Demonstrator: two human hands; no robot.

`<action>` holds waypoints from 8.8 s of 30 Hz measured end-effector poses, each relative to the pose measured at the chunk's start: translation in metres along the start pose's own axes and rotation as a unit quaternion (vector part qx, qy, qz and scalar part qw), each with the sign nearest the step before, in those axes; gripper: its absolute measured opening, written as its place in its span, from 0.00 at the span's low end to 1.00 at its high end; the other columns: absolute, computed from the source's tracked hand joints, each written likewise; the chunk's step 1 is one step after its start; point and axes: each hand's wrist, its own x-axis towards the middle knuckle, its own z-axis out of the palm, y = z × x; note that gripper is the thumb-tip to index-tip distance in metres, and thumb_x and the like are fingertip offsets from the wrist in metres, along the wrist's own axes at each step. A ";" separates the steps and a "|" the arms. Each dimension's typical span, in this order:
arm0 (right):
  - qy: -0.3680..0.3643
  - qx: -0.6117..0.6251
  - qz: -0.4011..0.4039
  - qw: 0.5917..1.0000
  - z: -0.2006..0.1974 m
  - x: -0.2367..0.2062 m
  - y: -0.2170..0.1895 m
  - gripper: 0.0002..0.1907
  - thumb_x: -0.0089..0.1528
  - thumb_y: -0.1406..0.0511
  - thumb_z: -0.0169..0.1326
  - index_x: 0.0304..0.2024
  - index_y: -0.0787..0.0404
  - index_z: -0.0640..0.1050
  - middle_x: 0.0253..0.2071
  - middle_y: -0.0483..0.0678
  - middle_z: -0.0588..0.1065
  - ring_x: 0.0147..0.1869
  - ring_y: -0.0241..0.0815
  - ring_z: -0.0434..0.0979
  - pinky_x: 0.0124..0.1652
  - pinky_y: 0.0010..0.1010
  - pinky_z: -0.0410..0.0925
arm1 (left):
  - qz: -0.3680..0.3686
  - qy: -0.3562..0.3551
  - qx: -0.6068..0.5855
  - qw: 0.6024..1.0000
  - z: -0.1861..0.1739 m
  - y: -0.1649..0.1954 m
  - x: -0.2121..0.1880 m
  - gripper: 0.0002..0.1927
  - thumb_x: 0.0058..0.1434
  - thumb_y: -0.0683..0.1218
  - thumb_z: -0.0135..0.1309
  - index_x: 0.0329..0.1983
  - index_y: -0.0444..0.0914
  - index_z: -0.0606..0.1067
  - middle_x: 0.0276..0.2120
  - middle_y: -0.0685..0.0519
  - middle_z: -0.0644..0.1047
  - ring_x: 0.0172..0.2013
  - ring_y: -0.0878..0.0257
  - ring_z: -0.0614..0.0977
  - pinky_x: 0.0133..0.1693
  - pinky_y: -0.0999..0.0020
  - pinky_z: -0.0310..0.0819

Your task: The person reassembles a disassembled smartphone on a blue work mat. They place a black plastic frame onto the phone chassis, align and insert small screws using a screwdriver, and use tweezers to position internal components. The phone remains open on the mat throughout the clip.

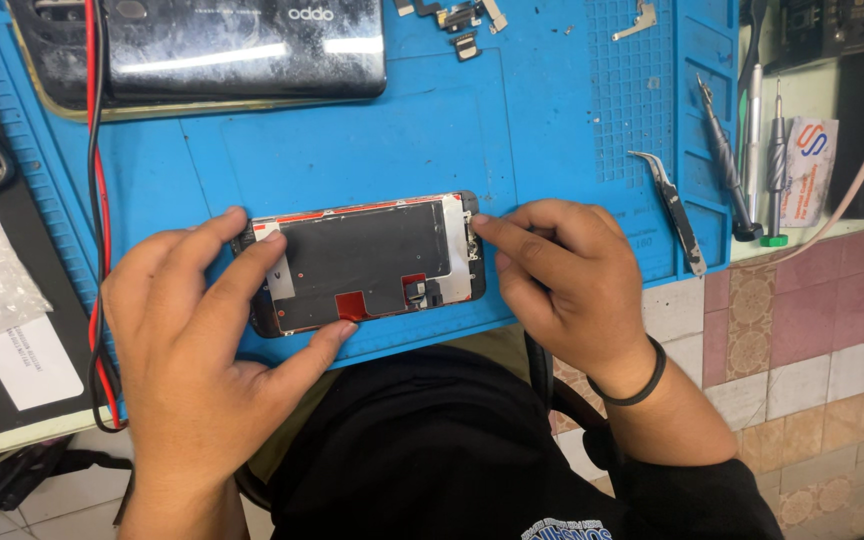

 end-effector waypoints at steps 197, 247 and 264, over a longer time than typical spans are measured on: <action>0.132 -0.131 0.179 0.966 -0.072 -0.039 0.086 0.08 0.65 0.70 0.67 0.44 0.67 0.82 0.33 0.50 0.76 0.37 0.41 0.78 0.37 0.27 0.69 | 0.056 -0.029 0.063 0.996 0.004 -0.021 -0.001 0.36 0.36 0.53 0.74 0.45 0.27 0.78 0.51 0.34 0.76 0.51 0.41 0.74 0.55 0.49 0.66; 0.082 -0.168 0.144 0.972 -0.078 0.009 0.014 0.08 0.56 0.73 0.67 0.38 0.66 0.82 0.34 0.51 0.75 0.32 0.44 0.74 0.32 0.31 0.66 | -0.014 -0.020 0.022 0.999 0.005 -0.009 -0.009 0.34 0.43 0.56 0.72 0.49 0.33 0.79 0.57 0.42 0.74 0.58 0.44 0.70 0.60 0.49 0.61; 0.070 -0.163 0.082 0.981 -0.077 0.025 0.022 0.08 0.58 0.73 0.66 0.39 0.65 0.82 0.36 0.49 0.73 0.37 0.42 0.75 0.36 0.29 0.68 | -0.028 -0.029 0.024 0.999 0.005 -0.007 -0.007 0.35 0.42 0.57 0.73 0.50 0.32 0.80 0.58 0.43 0.74 0.60 0.45 0.69 0.61 0.50 0.60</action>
